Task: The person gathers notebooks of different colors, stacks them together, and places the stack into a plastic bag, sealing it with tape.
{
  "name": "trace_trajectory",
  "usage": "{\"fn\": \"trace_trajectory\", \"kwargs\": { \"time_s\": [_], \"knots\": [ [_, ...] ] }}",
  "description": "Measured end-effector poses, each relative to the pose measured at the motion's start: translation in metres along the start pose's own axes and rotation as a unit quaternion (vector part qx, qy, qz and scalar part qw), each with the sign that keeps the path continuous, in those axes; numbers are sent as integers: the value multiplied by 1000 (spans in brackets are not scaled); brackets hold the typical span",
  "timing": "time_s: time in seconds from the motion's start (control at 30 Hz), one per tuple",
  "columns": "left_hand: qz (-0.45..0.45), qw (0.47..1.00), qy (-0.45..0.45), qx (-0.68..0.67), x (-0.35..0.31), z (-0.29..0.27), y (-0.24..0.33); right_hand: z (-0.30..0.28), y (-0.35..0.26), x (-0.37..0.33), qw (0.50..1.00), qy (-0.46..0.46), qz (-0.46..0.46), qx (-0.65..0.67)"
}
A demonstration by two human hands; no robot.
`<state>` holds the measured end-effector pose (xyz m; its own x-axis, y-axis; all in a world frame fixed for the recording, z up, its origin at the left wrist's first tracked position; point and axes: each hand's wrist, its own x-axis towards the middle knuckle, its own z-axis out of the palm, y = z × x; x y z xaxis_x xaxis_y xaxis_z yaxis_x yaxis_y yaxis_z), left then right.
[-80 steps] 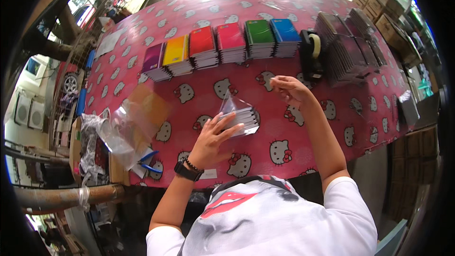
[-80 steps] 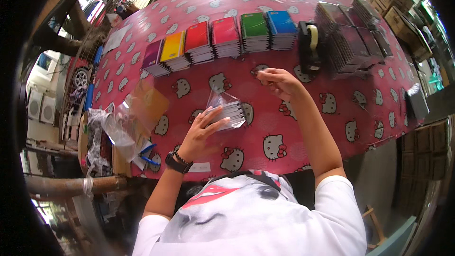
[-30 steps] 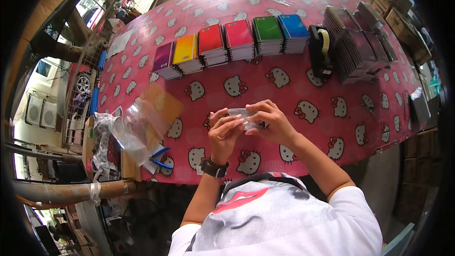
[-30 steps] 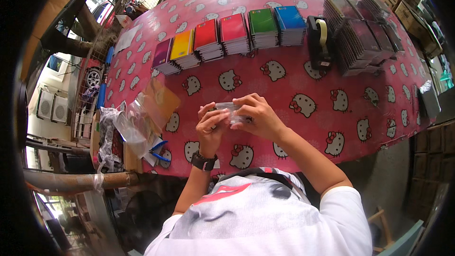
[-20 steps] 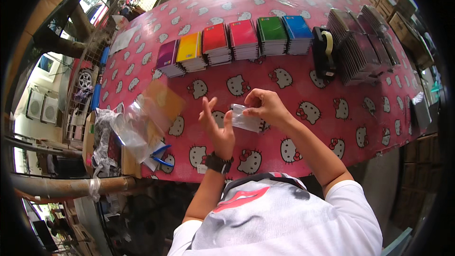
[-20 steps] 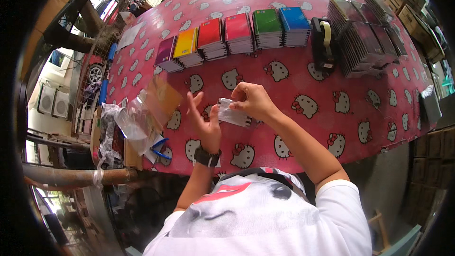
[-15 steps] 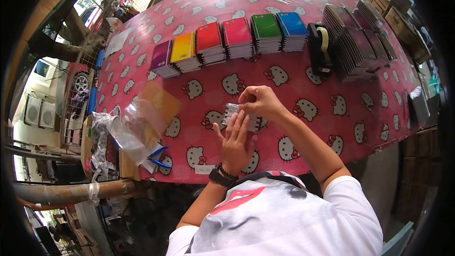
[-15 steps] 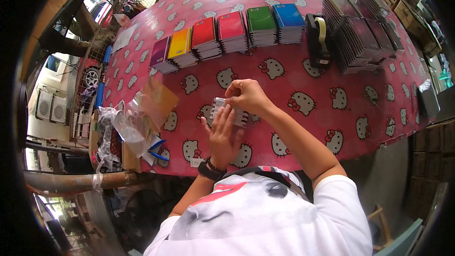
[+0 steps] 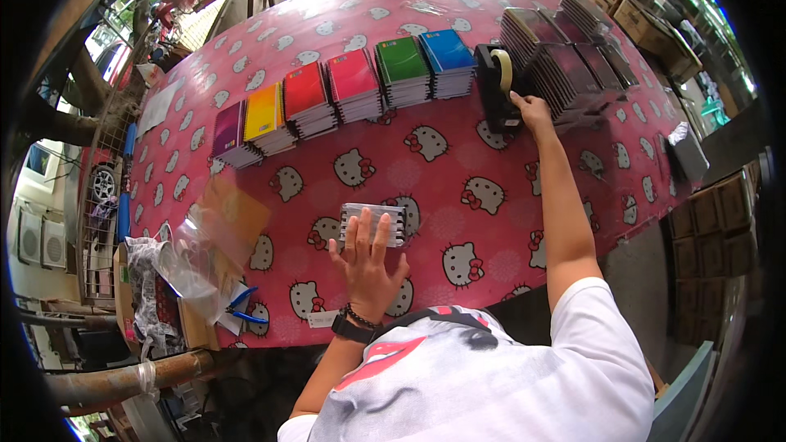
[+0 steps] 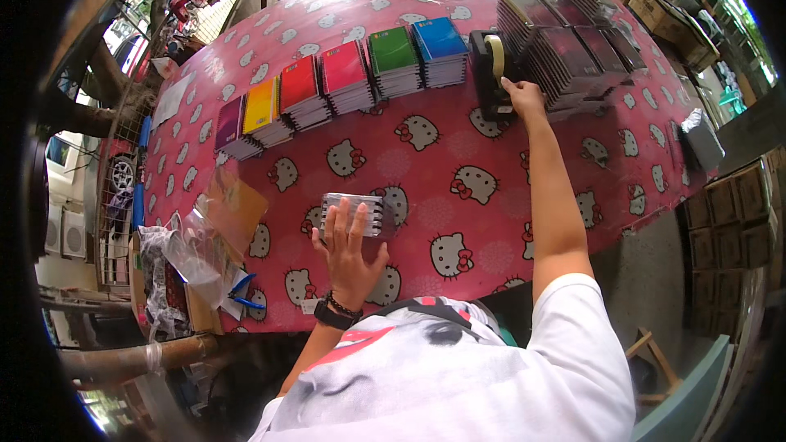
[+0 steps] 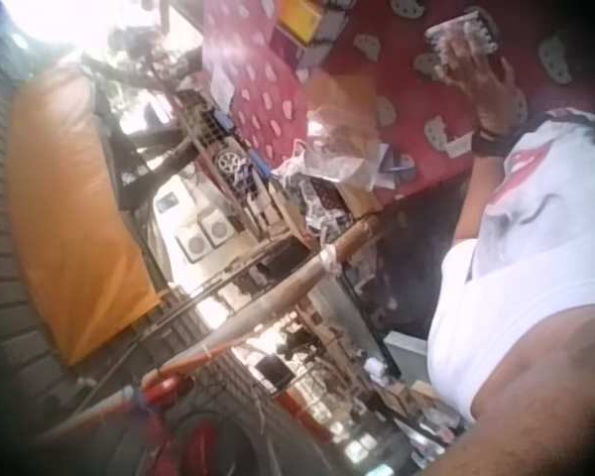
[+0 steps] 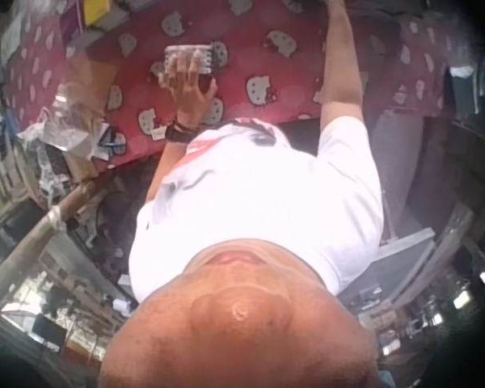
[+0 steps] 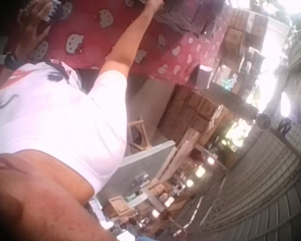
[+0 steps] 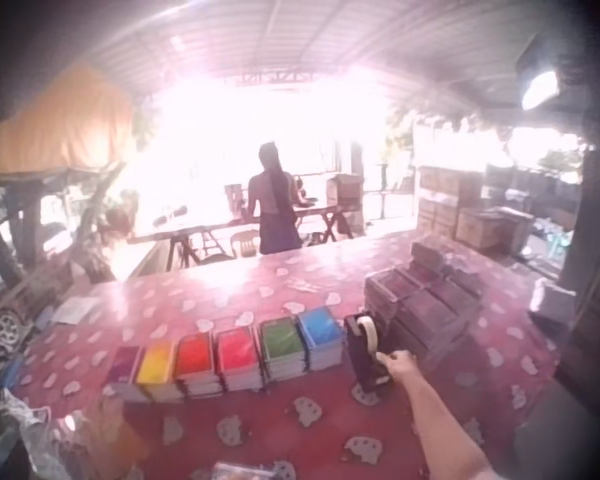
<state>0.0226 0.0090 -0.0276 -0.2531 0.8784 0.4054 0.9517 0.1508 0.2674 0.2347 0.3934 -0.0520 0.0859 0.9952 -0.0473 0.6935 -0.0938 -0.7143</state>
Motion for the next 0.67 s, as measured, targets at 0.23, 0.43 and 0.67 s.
{"fn": "trace_trajectory", "kwargs": {
  "time_s": [0.23,0.43,0.67],
  "knots": [
    [-13,1000,-14,8,-3,-4,1,-7,22,-57,969,60,-140,196],
    [-21,1000,-9,-2,-4,1,0,24,41,-73,869,-259,144,395],
    [-64,997,-15,-38,3,-10,5,44,-149,-166,585,-714,-253,289]
  ]
}}
